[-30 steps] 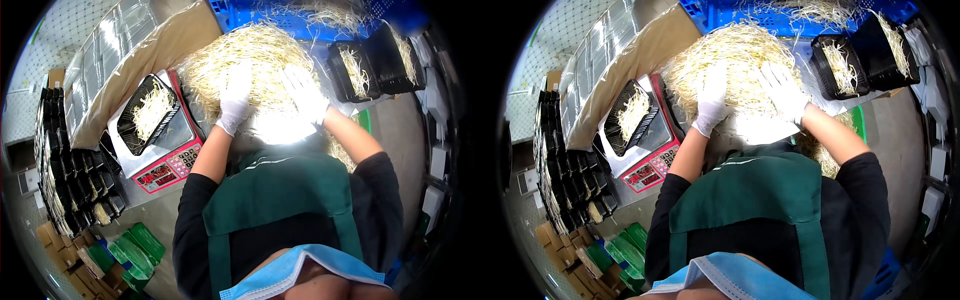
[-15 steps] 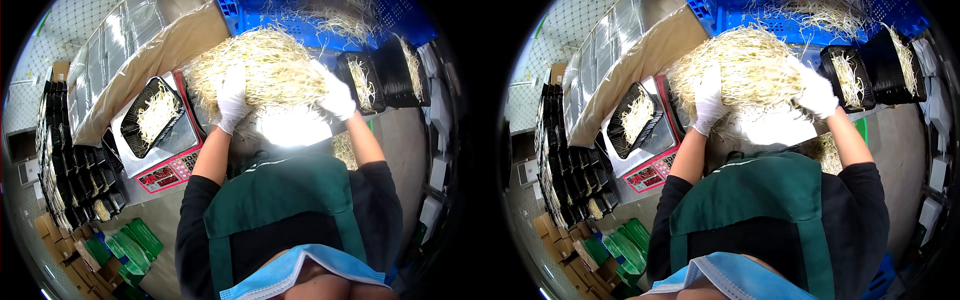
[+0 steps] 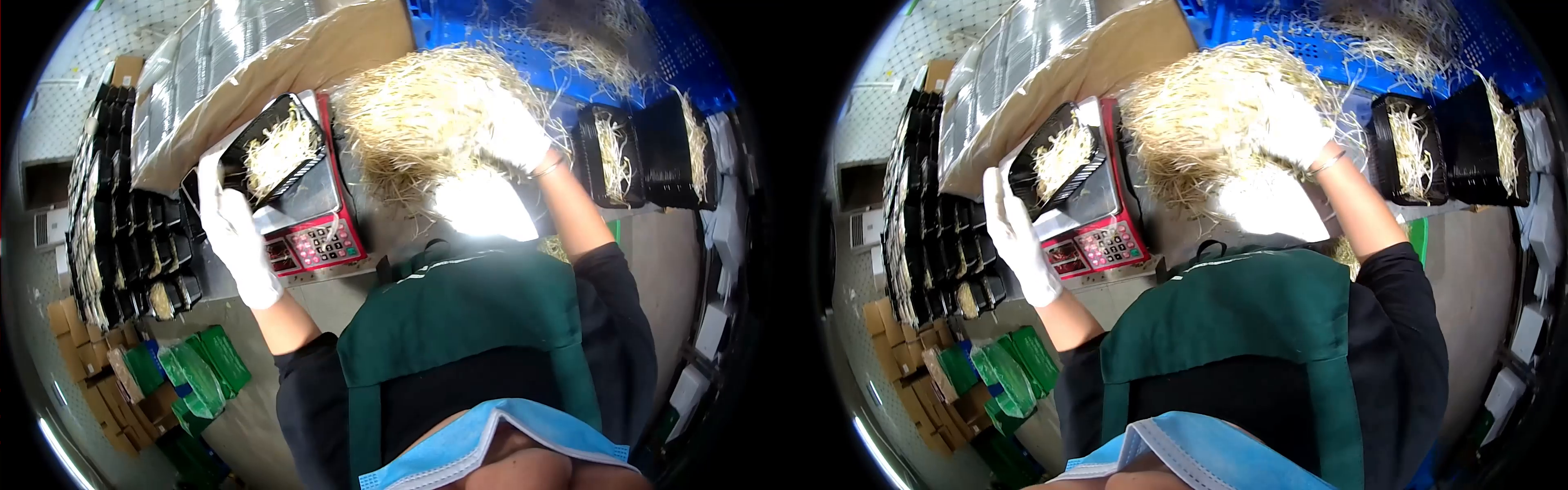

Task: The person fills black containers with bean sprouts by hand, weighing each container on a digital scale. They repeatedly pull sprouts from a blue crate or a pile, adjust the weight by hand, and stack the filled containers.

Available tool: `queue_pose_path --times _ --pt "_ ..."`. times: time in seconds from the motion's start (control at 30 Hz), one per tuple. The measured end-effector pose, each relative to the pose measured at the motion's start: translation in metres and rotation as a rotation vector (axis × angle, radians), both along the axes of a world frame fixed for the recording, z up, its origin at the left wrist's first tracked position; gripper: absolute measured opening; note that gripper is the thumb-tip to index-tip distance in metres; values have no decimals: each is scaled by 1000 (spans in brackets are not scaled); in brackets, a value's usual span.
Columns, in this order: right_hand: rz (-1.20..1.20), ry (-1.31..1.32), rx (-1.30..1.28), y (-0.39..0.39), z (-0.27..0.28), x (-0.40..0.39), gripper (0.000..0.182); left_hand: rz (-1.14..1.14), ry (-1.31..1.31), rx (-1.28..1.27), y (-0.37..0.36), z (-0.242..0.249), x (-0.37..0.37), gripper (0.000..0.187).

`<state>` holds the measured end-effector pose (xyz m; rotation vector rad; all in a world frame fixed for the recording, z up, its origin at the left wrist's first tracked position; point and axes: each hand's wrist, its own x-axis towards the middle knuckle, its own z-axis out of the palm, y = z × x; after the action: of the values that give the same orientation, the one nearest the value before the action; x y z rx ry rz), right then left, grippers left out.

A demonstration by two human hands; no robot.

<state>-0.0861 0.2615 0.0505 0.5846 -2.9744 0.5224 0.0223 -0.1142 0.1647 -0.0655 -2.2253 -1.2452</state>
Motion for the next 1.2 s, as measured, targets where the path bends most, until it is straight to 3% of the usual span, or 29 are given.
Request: queue_pose_path --times 0.03,0.07,0.13,0.2,0.23,0.27,0.33,0.37,0.4,0.43,0.47,0.53,0.6,0.63,0.7,0.77,0.8,0.87,0.9,0.93,0.97,1.03,1.07,1.13,1.17,1.2 --pt "-55 73 130 -11 5 7 91 108 12 -42 -29 -16 -5 54" --pt "-111 148 259 -21 12 15 92 165 -56 190 -41 -28 -9 65" --pt "-65 39 195 -28 27 11 93 -152 -177 296 -55 -34 -19 65" --pt "-34 -72 144 -25 26 6 93 52 -205 697 -29 -38 -14 74" --pt "27 -112 -132 -14 15 1 92 215 -284 938 -45 -56 -20 78" --pt "88 -152 -406 -3 10 -4 91 128 -164 1029 -55 -72 -25 78" --pt "109 -152 -534 13 15 -5 89 207 -129 1110 -73 -102 -40 76" --pt "167 -149 -649 17 25 -1 90 123 -100 1151 -66 -101 -43 76" --pt "228 -147 -763 18 36 2 92 254 -99 1094 -24 -66 -42 83" --pt "264 -70 -667 17 49 2 94 186 -5 913 -5 -59 -46 78" --pt "371 -36 -780 9 64 2 84 122 80 732 8 -53 -48 73" --pt "501 330 -300 -12 108 3 80 135 -259 -319 37 -3 -46 77" --pt "500 456 -34 -46 136 0 76 -238 297 -254 62 -3 -41 66" --pt "521 710 -8 -67 147 4 75 -203 276 -374 73 4 -29 67" --pt "370 611 92 -102 145 4 77 -162 253 -492 75 5 -11 68" --pt "329 521 -96 -159 144 33 69 -312 -46 442 56 -19 -5 76" --pt "510 560 -289 -180 125 27 63 -214 -84 550 43 -37 -2 69" --pt "560 482 -339 -225 103 33 55 -95 55 27 -3 -57 -1 63" --pt "558 477 -342 -242 97 35 55 -211 -125 473 -23 -58 3 59" --pt "507 269 -190 -257 94 35 57 -324 -307 918 -40 -50 6 55" --pt "448 63 -40 -269 93 34 60 -288 -359 1011 -56 -52 -1 49" --pt "498 186 -71 -283 87 36 51 -262 -447 1102 -71 -51 -10 45" --pt "562 327 -90 -286 85 36 42 -219 -330 675 -72 -46 -13 49" --pt "578 344 -87 -286 90 34 48 -121 -29 -157 -69 -28 -25 65" --pt "581 228 33 -284 102 34 56 -321 -108 -196 -71 -20 -21 74" --pt "586 109 149 -280 113 34 65 -324 -107 -188 -68 -23 -18 74"
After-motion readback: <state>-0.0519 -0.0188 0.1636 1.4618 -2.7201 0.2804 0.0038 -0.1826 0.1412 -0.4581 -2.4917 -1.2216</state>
